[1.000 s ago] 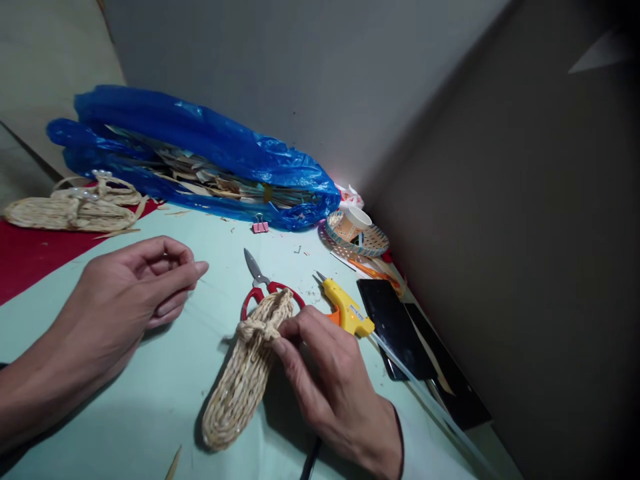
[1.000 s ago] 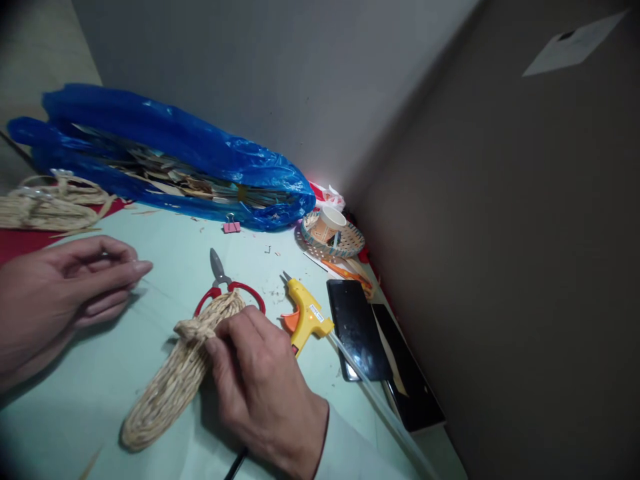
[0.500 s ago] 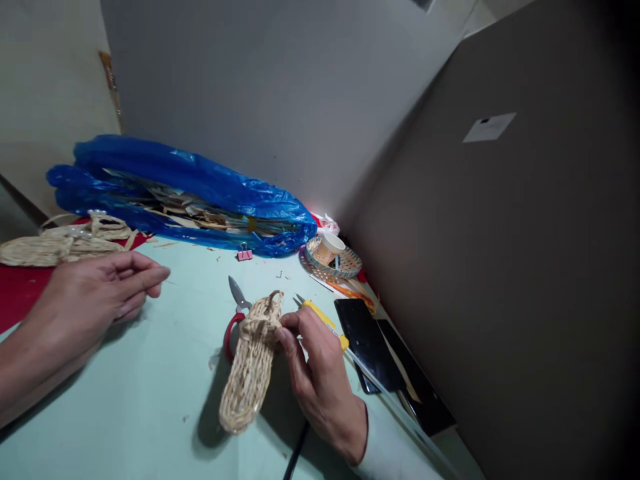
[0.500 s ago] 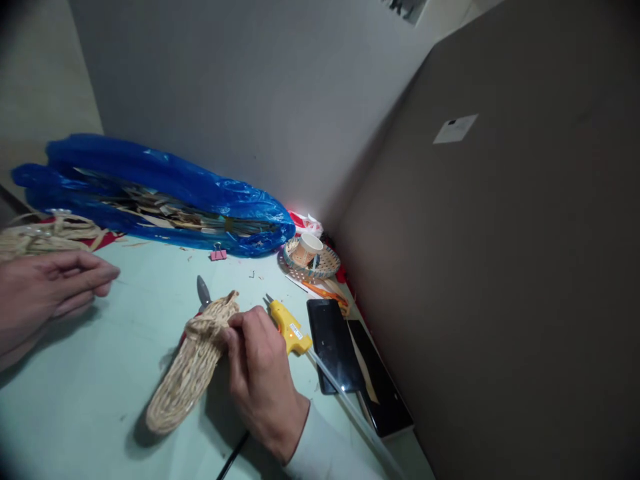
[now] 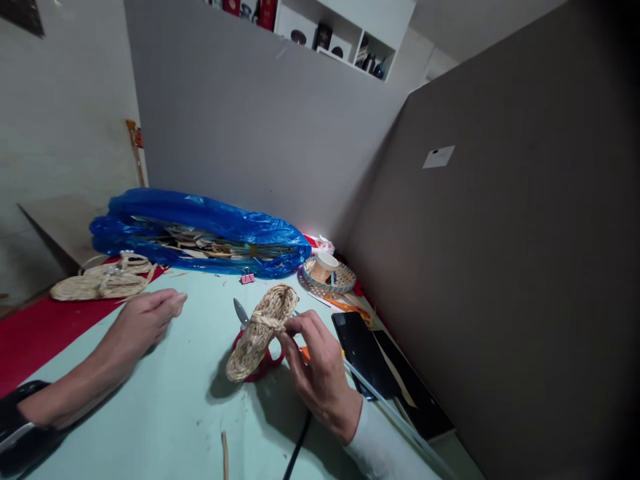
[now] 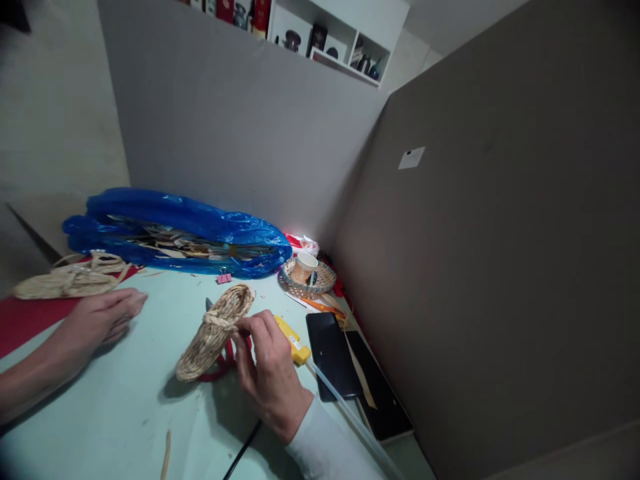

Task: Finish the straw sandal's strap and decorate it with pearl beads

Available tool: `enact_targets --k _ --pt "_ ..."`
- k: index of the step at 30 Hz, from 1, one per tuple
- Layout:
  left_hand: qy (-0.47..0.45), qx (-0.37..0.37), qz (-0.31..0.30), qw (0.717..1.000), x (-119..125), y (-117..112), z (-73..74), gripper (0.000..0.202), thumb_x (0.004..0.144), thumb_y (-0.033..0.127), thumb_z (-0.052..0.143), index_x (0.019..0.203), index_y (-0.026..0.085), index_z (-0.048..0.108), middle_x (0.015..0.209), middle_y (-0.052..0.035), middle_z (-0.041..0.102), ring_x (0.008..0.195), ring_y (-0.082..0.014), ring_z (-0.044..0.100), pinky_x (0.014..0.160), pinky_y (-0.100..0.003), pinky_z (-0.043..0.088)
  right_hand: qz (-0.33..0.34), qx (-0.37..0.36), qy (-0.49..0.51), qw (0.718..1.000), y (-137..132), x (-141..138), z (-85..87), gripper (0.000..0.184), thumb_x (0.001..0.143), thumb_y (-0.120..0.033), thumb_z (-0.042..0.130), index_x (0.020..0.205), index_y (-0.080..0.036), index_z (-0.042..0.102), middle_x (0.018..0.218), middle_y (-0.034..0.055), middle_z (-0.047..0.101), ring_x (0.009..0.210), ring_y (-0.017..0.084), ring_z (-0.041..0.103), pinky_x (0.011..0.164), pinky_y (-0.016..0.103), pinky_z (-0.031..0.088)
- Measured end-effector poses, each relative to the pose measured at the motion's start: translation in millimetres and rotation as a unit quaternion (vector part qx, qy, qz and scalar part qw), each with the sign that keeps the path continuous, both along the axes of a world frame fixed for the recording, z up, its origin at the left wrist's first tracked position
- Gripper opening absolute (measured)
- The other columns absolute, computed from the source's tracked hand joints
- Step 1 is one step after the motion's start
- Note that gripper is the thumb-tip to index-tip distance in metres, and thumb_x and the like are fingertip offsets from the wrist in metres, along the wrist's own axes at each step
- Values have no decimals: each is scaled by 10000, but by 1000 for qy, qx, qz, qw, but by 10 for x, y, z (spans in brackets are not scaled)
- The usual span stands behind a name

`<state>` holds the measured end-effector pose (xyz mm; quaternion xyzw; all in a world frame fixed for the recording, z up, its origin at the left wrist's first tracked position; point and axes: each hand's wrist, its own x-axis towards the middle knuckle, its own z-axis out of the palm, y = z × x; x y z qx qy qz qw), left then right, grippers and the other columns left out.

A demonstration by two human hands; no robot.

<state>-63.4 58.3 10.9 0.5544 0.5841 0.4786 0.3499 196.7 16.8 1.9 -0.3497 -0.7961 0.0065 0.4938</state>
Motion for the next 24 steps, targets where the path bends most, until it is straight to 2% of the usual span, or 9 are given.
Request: enact_targets --k 3,7,9,12,17,21,24 --pt "-7 0 -31 999 42 -20 -35 365 822 408 646 608 238 404 508 113 242 420 -67 251 409 -185 204 -2 3 7 1000 6 12 5 121 965 -99 473 961 -194 547 860 43 588 758 161 573 672 268 482" --pt "2 10 -67 998 101 -13 -116 465 806 435 675 539 232 352 461 112 228 402 -68 253 395 -185 207 -13 12 18 1000 34 27 5 123 978 -114 465 945 -192 554 850 41 586 753 160 576 681 267 484" --pt "6 17 -97 995 129 -20 -143 431 816 459 665 543 224 430 462 99 339 426 -82 323 422 -195 275 -17 15 22 1000 49 34 4 117 982 -121 472 942 -190 558 847 40 585 754 160 576 687 266 484" --pt "17 32 -138 990 166 -53 -156 307 808 436 686 619 205 613 573 46 542 543 -121 456 529 -224 385 -19 13 25 999 61 37 -2 115 982 -115 478 957 -187 565 858 44 585 762 159 574 695 264 487" --pt "19 62 -190 980 240 -150 -112 242 785 368 692 596 219 665 636 8 618 637 -176 533 618 -274 431 -8 15 19 1000 63 32 -18 129 979 -102 474 967 -178 577 867 50 584 767 155 568 700 261 493" --pt "7 26 -216 976 266 -196 -105 257 844 366 654 634 217 663 635 5 625 634 -175 553 626 -280 437 -11 9 16 1000 65 32 -33 127 977 -89 481 965 -171 578 870 52 589 776 154 566 706 260 490" --pt "-56 -37 -223 972 240 -142 -192 304 830 445 684 661 196 643 603 20 593 533 -139 531 537 -255 419 -14 7 17 1000 61 28 -45 115 985 -109 488 957 -182 573 865 48 591 770 158 568 700 262 488"
